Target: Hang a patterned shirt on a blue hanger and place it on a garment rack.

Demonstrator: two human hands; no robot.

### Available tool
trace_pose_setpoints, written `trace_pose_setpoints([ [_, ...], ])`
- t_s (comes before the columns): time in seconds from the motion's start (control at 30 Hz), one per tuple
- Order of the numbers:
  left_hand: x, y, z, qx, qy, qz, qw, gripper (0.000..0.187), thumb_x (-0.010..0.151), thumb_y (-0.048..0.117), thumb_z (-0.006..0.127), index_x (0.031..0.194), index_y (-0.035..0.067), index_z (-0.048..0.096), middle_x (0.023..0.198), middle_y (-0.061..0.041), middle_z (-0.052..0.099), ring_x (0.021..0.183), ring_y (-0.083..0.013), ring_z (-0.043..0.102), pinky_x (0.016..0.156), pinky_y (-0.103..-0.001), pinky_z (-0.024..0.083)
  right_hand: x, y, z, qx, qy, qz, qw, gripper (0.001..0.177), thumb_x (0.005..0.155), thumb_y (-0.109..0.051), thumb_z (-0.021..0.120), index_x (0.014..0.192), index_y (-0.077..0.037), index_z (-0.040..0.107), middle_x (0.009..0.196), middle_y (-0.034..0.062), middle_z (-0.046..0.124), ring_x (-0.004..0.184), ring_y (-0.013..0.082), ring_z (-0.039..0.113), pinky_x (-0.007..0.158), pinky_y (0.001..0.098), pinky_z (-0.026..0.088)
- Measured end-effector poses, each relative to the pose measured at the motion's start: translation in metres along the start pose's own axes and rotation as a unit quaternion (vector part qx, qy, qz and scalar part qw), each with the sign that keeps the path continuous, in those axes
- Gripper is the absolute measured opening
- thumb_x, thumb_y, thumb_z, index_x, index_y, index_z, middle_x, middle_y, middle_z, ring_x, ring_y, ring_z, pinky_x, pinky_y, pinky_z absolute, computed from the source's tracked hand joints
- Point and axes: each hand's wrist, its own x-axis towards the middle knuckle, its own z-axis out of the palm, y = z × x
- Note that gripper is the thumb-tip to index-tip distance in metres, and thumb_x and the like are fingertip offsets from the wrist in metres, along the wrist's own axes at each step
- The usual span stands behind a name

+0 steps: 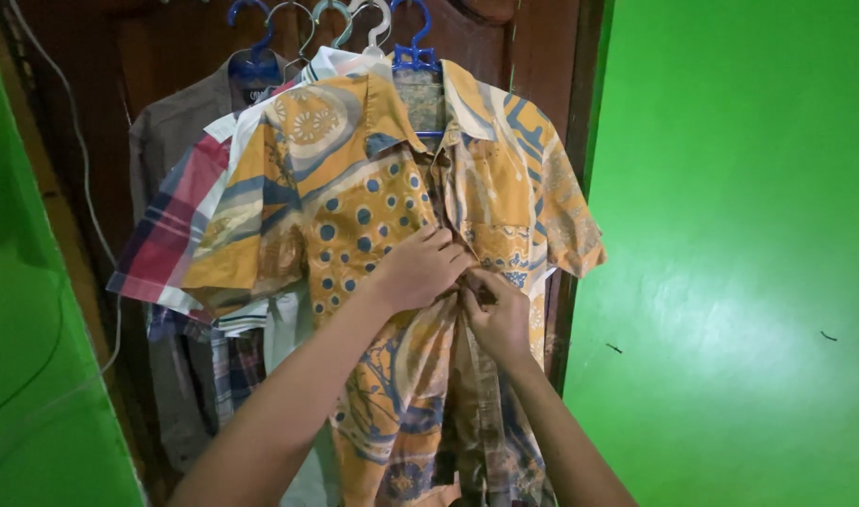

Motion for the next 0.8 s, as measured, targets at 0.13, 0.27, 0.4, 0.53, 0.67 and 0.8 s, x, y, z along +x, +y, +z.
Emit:
trace_pose_setpoints([
  [0.13,0.007,-0.001,-0.007,0.036,0.044,0.008,0.998,0.021,0.094,0.019,0.062,0.113,0.014,0.070,0.111,-0.002,0.070,0.108,-0.0219,0.057,0.099,-0.035,0.042,-0.008,0.022,0.006,-0.037,0.015,-0.060,0.997,0.016,0.085,-0.004,0.076,0.100,0.000,0.074,0.091,0.0146,0.074,0.079,0.0257,0.075,0.071,0.0332,0.059],
  [0.27,0.009,-0.002,-0.002,0.076,0.106,0.046,0.990,0.017,0.089,0.021,0.064,0.103,0.022,0.074,0.111,0.005,0.072,0.124,-0.0180,0.055,0.106,-0.037,0.041,-0.013,0.015,0.006,-0.050,0.027,-0.055,0.997,0.013,0.086,-0.003,0.077,0.098,0.000,0.075,0.092,0.0157,0.075,0.080,0.0281,0.074,0.072,0.0344,0.057],
  [0.4,0.010,-0.006,0.008,0.105,0.033,0.070,0.991,0.013,0.088,0.021,0.066,0.089,0.019,0.078,0.100,0.007,0.070,0.124,-0.0189,0.055,0.111,-0.039,0.040,-0.018,0.026,0.012,-0.016,0.072,-0.073,0.995,0.017,0.086,0.001,0.073,0.102,-0.001,0.076,0.102,0.0146,0.078,0.090,0.0244,0.077,0.078,0.0318,0.060],
  [0.53,0.010,-0.005,0.010,0.100,0.022,0.084,0.991,0.014,0.087,0.020,0.066,0.081,0.020,0.079,0.100,0.007,0.071,0.121,-0.0181,0.055,0.114,-0.041,0.039,-0.016,0.013,0.010,-0.039,0.078,-0.023,0.996,0.014,0.086,-0.001,0.078,0.100,-0.002,0.077,0.098,0.0151,0.077,0.084,0.0234,0.077,0.075,0.0312,0.060],
  [0.67,0.011,-0.004,0.004,0.096,0.015,0.085,0.992,0.015,0.082,0.023,0.066,0.080,0.018,0.080,0.099,0.006,0.071,0.122,-0.0196,0.054,0.114,-0.042,0.037,-0.016,0.006,0.010,-0.041,0.090,-0.037,0.994,0.018,0.085,0.001,0.076,0.103,0.001,0.074,0.101,0.0166,0.077,0.085,0.0246,0.077,0.076,0.0316,0.061],
  [0.8,0.012,-0.002,-0.001,0.092,-0.026,0.081,0.992,0.015,0.083,0.021,0.066,0.076,0.019,0.079,0.101,0.006,0.071,0.125,-0.0193,0.053,0.115,-0.044,0.036,-0.015,0.033,0.019,-0.087,0.106,-0.073,0.988,0.017,0.085,-0.001,0.076,0.102,0.001,0.075,0.102,0.0155,0.076,0.088,0.0248,0.076,0.080,0.0325,0.061],
])
